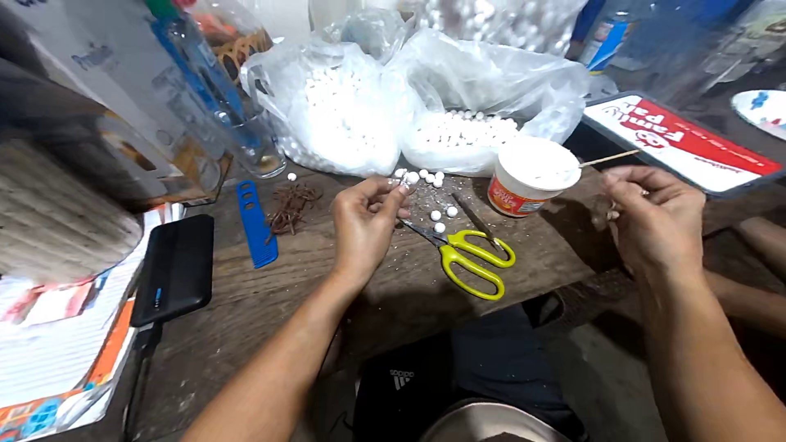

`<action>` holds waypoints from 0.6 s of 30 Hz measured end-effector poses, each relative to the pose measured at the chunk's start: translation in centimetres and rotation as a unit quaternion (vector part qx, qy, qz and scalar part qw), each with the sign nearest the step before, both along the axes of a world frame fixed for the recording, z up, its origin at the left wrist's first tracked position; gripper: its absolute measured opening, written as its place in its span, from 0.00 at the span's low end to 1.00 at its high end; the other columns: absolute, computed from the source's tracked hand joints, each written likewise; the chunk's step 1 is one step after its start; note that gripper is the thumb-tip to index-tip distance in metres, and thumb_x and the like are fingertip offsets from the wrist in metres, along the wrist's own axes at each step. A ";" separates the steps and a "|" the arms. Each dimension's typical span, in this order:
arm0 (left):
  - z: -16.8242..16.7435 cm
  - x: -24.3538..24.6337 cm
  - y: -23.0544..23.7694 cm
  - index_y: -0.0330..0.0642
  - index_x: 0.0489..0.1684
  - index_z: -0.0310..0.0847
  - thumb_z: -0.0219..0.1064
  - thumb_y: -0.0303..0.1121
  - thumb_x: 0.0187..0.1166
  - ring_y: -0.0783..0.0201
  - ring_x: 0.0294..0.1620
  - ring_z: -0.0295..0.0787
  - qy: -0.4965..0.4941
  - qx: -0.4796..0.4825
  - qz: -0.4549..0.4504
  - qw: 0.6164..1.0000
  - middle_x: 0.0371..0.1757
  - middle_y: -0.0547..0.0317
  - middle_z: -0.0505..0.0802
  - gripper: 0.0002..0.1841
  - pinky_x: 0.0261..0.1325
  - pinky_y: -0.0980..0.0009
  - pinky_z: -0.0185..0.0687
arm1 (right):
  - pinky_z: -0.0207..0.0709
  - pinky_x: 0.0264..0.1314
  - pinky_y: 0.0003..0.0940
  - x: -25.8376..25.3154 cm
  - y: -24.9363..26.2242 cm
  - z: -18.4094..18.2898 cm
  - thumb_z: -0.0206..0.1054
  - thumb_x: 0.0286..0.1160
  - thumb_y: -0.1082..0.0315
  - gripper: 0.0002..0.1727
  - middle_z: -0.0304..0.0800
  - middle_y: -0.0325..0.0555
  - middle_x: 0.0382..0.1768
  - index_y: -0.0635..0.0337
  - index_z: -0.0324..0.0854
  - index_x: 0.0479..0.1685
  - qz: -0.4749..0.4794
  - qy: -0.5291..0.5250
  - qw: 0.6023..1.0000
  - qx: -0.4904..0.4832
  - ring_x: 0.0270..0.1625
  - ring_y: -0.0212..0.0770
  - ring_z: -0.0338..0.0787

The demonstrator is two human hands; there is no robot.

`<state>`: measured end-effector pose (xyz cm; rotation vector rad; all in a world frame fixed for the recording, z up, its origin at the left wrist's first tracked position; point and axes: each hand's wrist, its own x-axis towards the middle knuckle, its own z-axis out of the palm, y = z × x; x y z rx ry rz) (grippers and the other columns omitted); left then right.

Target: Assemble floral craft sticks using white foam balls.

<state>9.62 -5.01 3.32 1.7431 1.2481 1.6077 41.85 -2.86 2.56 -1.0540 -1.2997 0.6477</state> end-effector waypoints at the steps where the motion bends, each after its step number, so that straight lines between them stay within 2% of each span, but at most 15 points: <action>1: -0.1 0.0 0.1 0.32 0.41 0.86 0.68 0.24 0.82 0.80 0.26 0.88 0.005 0.004 0.002 1.000 0.30 0.63 0.93 0.03 0.33 0.83 0.86 | 0.80 0.24 0.17 0.1 0.4 0.3 0.66 0.78 0.72 0.08 0.80 0.20 0.22 0.51 0.81 0.51 -0.009 0.000 1.000 -0.001 0.19 0.20 0.79; 2: -0.2 0.0 0.2 0.32 0.40 0.87 0.68 0.24 0.81 0.81 0.26 0.87 0.009 0.009 0.009 1.000 0.30 0.64 0.92 0.03 0.33 0.83 0.85 | 0.80 0.24 0.16 -0.1 0.7 0.5 0.66 0.79 0.71 0.12 0.81 0.20 0.24 0.53 0.79 0.59 -0.009 -0.008 1.000 0.001 0.20 0.19 0.80; 4: -0.3 -0.2 0.3 0.32 0.39 0.87 0.69 0.24 0.80 0.82 0.26 0.84 0.017 0.016 0.026 0.999 0.31 0.64 0.91 0.04 0.34 0.84 0.83 | 0.78 0.25 0.15 -0.6 1.0 0.5 0.68 0.77 0.70 0.20 0.82 0.20 0.26 0.56 0.76 0.67 -0.016 -0.027 0.999 0.020 0.21 0.18 0.80; 7: -0.6 -0.3 0.4 0.31 0.39 0.86 0.69 0.24 0.80 0.82 0.28 0.85 0.012 0.014 0.036 0.999 0.34 0.62 0.90 0.04 0.36 0.85 0.84 | 0.78 0.34 0.14 -0.9 0.2 -0.4 0.70 0.75 0.67 0.27 0.79 0.21 0.35 0.63 0.71 0.73 -0.081 -0.081 0.982 0.151 0.30 0.15 0.80; 9: -0.7 -0.3 0.5 0.31 0.38 0.86 0.70 0.24 0.78 0.81 0.29 0.84 0.020 0.021 0.040 0.999 0.36 0.60 0.88 0.03 0.36 0.86 0.84 | 0.77 0.43 0.14 -2.0 -0.6 -0.2 0.68 0.77 0.68 0.18 0.80 0.20 0.40 0.61 0.75 0.63 -0.098 -0.127 0.950 0.267 0.37 0.13 0.79; 10: -0.6 -0.4 0.5 0.32 0.37 0.86 0.71 0.24 0.78 0.80 0.30 0.84 0.033 0.024 0.042 0.998 0.37 0.59 0.87 0.03 0.36 0.85 0.83 | 0.78 0.47 0.15 -3.0 -1.0 0.1 0.68 0.78 0.69 0.12 0.84 0.23 0.42 0.61 0.79 0.56 -0.080 -0.154 0.939 0.296 0.40 0.13 0.81; 11: -0.6 -0.5 0.3 0.33 0.37 0.85 0.72 0.24 0.77 0.79 0.32 0.85 0.047 0.023 0.042 0.998 0.39 0.58 0.87 0.03 0.37 0.85 0.83 | 0.79 0.48 0.15 -4.1 -1.2 0.5 0.67 0.78 0.70 0.08 0.87 0.31 0.41 0.66 0.82 0.49 -0.053 -0.184 0.933 0.305 0.41 0.15 0.83; 12: -0.5 -0.6 0.3 0.34 0.37 0.85 0.72 0.23 0.76 0.78 0.33 0.85 0.055 0.024 0.042 0.997 0.40 0.58 0.88 0.02 0.38 0.84 0.84 | 0.80 0.47 0.16 -5.2 -1.1 1.0 0.67 0.78 0.71 0.09 0.88 0.40 0.38 0.71 0.85 0.44 -0.026 -0.217 0.929 0.299 0.39 0.19 0.84; 14: -0.4 -0.7 0.3 0.34 0.38 0.86 0.73 0.22 0.74 0.78 0.33 0.86 0.053 0.031 0.046 0.997 0.40 0.58 0.89 0.02 0.38 0.83 0.85 | 0.82 0.44 0.20 -7.3 0.1 1.9 0.66 0.80 0.70 0.11 0.91 0.49 0.36 0.71 0.90 0.42 0.016 -0.292 0.922 0.252 0.36 0.26 0.87; 16: -0.5 -0.8 0.4 0.32 0.39 0.86 0.73 0.20 0.73 0.79 0.33 0.86 0.044 0.036 0.050 0.997 0.39 0.57 0.89 0.03 0.39 0.84 0.85 | 0.85 0.44 0.34 -9.4 1.5 2.7 0.65 0.80 0.72 0.10 0.92 0.55 0.37 0.69 0.91 0.45 0.054 -0.362 0.908 0.204 0.36 0.41 0.91; 18: -0.7 -0.8 0.7 0.29 0.39 0.86 0.73 0.19 0.72 0.79 0.34 0.86 0.039 0.041 0.055 0.997 0.38 0.56 0.89 0.04 0.40 0.84 0.84 | 0.86 0.45 0.48 -11.2 3.0 3.2 0.65 0.77 0.76 0.09 0.93 0.59 0.35 0.70 0.91 0.44 0.084 -0.412 0.889 0.181 0.37 0.53 0.94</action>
